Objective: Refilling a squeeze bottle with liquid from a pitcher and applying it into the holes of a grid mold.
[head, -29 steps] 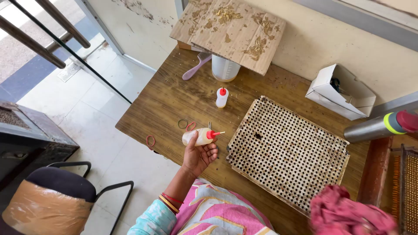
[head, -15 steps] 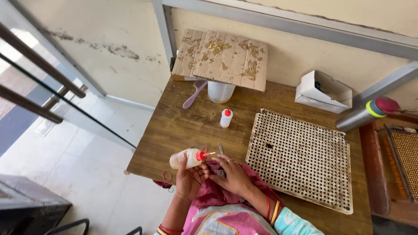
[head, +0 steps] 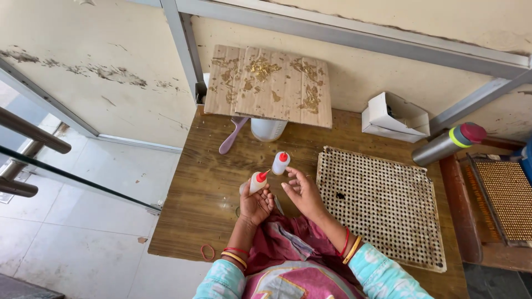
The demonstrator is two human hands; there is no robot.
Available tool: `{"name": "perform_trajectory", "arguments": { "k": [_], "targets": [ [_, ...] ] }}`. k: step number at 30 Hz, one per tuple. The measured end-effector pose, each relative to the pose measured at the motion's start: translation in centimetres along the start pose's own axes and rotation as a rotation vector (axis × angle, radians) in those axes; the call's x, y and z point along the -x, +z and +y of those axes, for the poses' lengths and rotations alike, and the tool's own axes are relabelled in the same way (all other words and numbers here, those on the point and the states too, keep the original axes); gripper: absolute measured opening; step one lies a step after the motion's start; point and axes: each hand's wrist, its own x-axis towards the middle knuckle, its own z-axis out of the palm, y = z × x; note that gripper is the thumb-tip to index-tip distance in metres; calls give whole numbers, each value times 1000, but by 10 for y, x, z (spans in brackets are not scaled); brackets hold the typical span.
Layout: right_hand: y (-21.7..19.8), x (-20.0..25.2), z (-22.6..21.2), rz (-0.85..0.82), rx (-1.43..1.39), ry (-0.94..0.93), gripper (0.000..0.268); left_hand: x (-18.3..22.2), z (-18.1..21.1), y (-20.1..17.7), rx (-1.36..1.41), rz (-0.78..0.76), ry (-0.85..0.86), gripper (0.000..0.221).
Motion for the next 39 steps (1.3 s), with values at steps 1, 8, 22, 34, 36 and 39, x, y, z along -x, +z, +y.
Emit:
{"name": "perform_trajectory", "arguments": {
  "k": [1,8,22,34,36,39],
  "targets": [
    [2,-13,2,45,69,-54,52,-13,8,-7,49,29,24,59],
    [12,-88,17,42,258,-144,59,-55,43,-26,135,34,102,59],
    [-4,-77,15,-55,301,-130,32,11,14,-9,114,238,212,101],
    [-16,-40,-20,-216,-84,-27,26,35,-30,79,-1803,282,820,53],
    [-34,-43,-28,-252,-110,-40,24,47,-23,113,-1645,161,669,51],
    [-52,-38,-23,-366,-238,-61,22,54,-26,108,-1200,-65,219,47]
  ]
}}
